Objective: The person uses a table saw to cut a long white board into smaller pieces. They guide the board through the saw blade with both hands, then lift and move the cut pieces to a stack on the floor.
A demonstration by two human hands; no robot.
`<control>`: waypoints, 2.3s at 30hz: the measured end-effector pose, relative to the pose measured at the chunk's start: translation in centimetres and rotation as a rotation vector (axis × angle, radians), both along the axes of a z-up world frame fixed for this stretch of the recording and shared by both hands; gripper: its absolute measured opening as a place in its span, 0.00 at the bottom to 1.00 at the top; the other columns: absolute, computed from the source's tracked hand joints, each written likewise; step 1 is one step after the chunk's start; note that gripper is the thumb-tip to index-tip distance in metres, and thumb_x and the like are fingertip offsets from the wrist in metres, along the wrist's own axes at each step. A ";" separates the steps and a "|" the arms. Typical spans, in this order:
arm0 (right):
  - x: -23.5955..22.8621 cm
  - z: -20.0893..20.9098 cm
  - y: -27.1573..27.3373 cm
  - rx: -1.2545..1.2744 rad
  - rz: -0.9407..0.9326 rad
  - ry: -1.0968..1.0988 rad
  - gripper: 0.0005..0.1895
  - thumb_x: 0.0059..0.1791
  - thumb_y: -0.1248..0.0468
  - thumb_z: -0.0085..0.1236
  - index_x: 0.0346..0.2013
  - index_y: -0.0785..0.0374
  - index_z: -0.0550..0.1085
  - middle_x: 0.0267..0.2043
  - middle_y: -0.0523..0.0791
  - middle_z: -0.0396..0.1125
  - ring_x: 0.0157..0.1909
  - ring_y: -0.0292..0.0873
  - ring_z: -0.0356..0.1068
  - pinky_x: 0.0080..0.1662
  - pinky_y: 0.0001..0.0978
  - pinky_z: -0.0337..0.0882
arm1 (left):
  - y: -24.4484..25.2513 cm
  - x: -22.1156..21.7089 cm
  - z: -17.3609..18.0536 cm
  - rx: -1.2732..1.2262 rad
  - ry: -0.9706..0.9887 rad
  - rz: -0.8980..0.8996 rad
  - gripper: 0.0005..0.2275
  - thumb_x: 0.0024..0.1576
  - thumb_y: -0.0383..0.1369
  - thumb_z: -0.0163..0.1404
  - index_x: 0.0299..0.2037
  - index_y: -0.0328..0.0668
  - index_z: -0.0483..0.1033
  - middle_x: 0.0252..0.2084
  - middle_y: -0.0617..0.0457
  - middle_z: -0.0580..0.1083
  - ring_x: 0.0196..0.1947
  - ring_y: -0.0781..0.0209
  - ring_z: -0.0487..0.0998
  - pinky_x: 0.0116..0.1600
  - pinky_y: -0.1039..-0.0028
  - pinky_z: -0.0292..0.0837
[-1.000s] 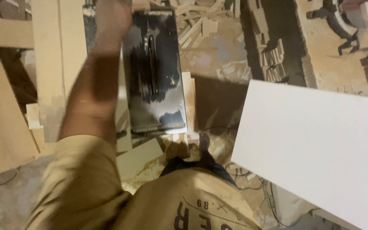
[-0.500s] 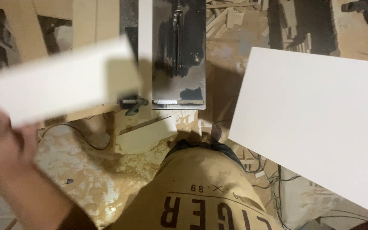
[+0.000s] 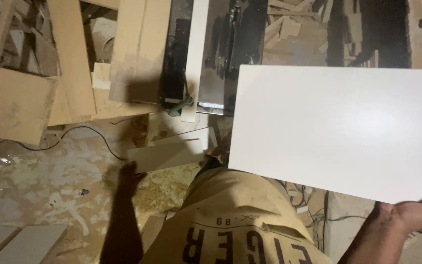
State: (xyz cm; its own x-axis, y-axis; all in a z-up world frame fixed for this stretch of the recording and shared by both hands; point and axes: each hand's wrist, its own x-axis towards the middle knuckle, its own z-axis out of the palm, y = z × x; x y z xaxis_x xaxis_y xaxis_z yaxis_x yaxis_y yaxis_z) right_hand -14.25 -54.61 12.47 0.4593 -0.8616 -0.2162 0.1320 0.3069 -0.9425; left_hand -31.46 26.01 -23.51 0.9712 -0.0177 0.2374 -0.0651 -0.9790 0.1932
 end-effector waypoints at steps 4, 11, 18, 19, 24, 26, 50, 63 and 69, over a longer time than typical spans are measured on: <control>1.1 -4.1 3.9 0.058 -0.023 0.003 0.45 0.39 0.36 0.72 0.62 0.62 0.85 0.69 0.51 0.86 0.65 0.54 0.94 0.65 0.55 1.00 | -5.3 5.0 -0.1 -0.712 0.472 0.576 0.31 0.61 0.43 0.63 0.71 0.41 0.66 0.67 0.38 0.72 0.62 0.38 0.75 0.62 0.51 0.72; 1.3 -3.8 12.6 0.056 -0.038 0.446 0.52 0.61 0.36 0.60 0.87 0.66 0.54 0.91 0.57 0.37 0.90 0.67 0.35 0.81 0.71 0.56 | -15.6 9.1 11.2 -1.141 0.462 0.578 0.23 0.68 0.45 0.57 0.73 0.52 0.76 0.67 0.52 0.82 0.63 0.54 0.82 0.67 0.59 0.77; 1.5 -9.7 12.7 0.169 -0.033 0.451 0.40 0.50 0.36 0.72 0.68 0.55 0.78 0.56 0.36 0.77 0.43 0.36 0.84 0.33 0.31 0.88 | -23.9 10.0 19.8 -0.984 0.782 0.237 0.42 0.67 0.49 0.50 0.91 0.59 0.44 0.32 0.50 0.80 0.30 0.57 0.79 0.41 0.63 0.75; 1.4 -11.1 12.1 0.215 -0.040 0.344 0.40 0.50 0.40 0.74 0.68 0.60 0.77 0.63 0.42 0.78 0.52 0.44 0.86 0.45 0.43 0.92 | -24.0 9.8 19.2 -0.995 0.740 0.260 0.43 0.65 0.52 0.51 0.91 0.61 0.44 0.52 0.47 0.77 0.45 0.50 0.79 0.50 0.58 0.77; -0.5 -14.9 11.3 0.258 0.029 0.358 0.35 0.53 0.39 0.68 0.66 0.58 0.79 0.63 0.39 0.82 0.59 0.44 0.88 0.54 0.47 0.95 | -24.0 9.6 19.5 -0.753 0.305 0.104 0.38 0.67 0.45 0.60 0.87 0.54 0.56 0.90 0.39 0.48 0.79 0.36 0.64 0.65 0.40 0.79; -2.6 -19.1 9.3 0.247 0.259 0.216 0.35 0.66 0.39 0.62 0.79 0.56 0.67 0.81 0.51 0.67 0.80 0.53 0.70 0.76 0.57 0.79 | -24.1 11.9 23.8 -0.011 0.753 -0.038 0.28 0.71 0.58 0.49 0.82 0.79 0.64 0.90 0.60 0.48 0.89 0.46 0.46 0.83 0.49 0.61; -6.9 -38.9 -4.5 0.574 0.468 0.177 0.19 0.58 0.59 0.71 0.62 0.65 0.81 0.65 0.53 0.80 0.66 0.59 0.80 0.75 0.59 0.77 | -27.3 11.5 19.7 0.363 0.278 -0.065 0.29 0.68 0.41 0.50 0.78 0.33 0.70 0.81 0.33 0.67 0.85 0.35 0.62 0.85 0.49 0.55; -2.8 -27.3 2.3 0.519 0.573 0.254 0.15 0.62 0.60 0.63 0.62 0.64 0.80 0.64 0.51 0.80 0.65 0.58 0.81 0.73 0.62 0.76 | -27.8 12.8 19.6 0.349 0.381 -0.037 0.33 0.69 0.45 0.50 0.81 0.32 0.65 0.85 0.32 0.62 0.87 0.35 0.56 0.88 0.49 0.45; -2.5 -27.2 2.0 0.511 0.581 0.300 0.14 0.63 0.60 0.62 0.61 0.63 0.79 0.63 0.50 0.80 0.65 0.57 0.81 0.74 0.63 0.75 | -27.6 14.5 20.4 0.301 0.555 -0.050 0.35 0.72 0.48 0.47 0.85 0.32 0.57 0.88 0.32 0.54 0.89 0.33 0.50 0.89 0.49 0.40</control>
